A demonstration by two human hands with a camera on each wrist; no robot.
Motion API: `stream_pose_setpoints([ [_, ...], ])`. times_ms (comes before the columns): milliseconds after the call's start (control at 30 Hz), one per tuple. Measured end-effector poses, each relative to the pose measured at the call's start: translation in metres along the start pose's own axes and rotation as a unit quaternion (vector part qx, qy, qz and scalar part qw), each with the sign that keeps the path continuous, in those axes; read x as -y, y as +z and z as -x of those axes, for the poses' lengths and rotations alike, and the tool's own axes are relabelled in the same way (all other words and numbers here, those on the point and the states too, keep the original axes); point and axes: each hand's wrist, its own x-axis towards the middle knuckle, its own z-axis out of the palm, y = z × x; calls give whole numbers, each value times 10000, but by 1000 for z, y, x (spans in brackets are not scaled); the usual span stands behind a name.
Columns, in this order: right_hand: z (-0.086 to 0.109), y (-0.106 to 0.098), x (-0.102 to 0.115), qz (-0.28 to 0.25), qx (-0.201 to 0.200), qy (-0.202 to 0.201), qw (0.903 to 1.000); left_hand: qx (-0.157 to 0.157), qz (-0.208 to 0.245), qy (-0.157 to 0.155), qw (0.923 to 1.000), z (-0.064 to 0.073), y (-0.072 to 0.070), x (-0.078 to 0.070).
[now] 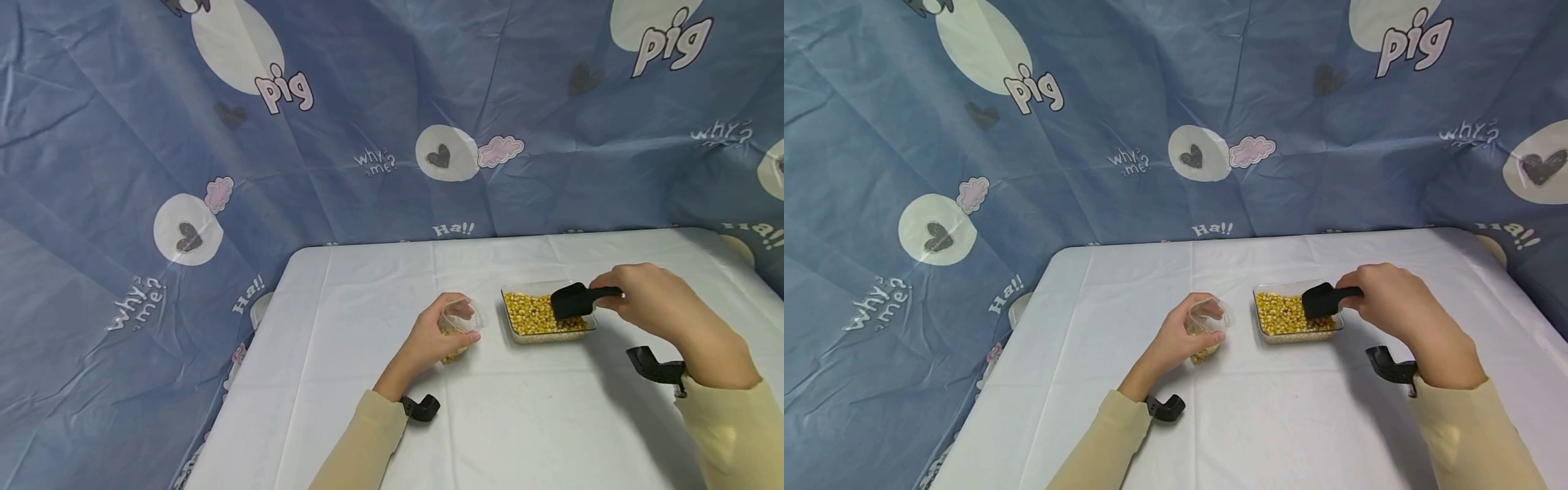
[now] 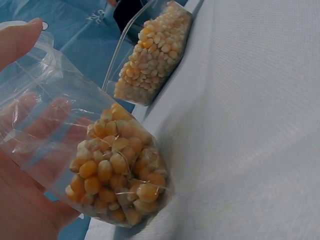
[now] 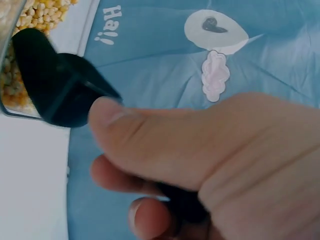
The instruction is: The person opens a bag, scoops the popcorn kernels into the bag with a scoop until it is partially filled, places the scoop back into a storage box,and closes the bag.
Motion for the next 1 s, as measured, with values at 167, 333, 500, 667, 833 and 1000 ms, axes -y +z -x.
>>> stream_pose_setpoints([
  [167,4,-3,3,45,97,33,9999,22,7,-59,10000,0,0,-2],
  [333,4,-5,4,-142,415,81,9990,-1,6,-122,9999,0,1,-3],
  [500,3,-2,3,-359,345,-142,9987,-12,-10,-152,9999,0,1,-3],
  [667,-2,5,-3,-587,395,-356,9969,-22,18,-185,9998,1,2,-4],
  [833,-8,14,-8,-811,585,-384,9942,-14,17,-184,9998,0,2,-3],
  [1000,-12,22,-12,-1219,860,-259,9885,34,20,-161,9999,1,2,-2],
])
